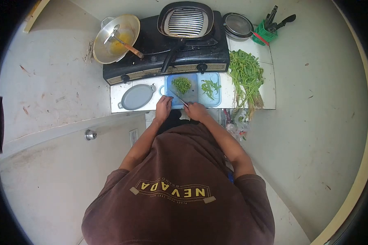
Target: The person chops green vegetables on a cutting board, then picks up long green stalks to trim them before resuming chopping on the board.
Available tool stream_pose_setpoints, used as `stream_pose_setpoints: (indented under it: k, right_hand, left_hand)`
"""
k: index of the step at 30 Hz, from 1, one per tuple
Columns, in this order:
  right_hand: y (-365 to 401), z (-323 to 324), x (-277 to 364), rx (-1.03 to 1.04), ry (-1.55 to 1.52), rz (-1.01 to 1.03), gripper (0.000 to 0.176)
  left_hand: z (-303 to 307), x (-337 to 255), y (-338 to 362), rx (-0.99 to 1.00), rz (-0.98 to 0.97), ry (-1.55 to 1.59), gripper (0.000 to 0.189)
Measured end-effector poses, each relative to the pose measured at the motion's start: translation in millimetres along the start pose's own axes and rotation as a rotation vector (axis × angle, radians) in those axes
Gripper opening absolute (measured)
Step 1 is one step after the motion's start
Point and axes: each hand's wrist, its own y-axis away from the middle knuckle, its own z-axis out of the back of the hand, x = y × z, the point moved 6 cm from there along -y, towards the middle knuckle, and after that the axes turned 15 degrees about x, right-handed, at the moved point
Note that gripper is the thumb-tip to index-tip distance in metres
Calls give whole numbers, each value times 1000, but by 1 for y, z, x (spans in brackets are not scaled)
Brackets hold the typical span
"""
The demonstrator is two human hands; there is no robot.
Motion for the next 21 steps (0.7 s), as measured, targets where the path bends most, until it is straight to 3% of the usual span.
stream_pose_setpoints:
  k: [15,21]
  right_hand:
    - [-10,6,20,-17,33,87,47]
    - [3,4,6,19,24,35,47]
  left_hand:
    - [2,-4,0,-14,17,5,14]
    - [2,-1,1,-57,58,13,12]
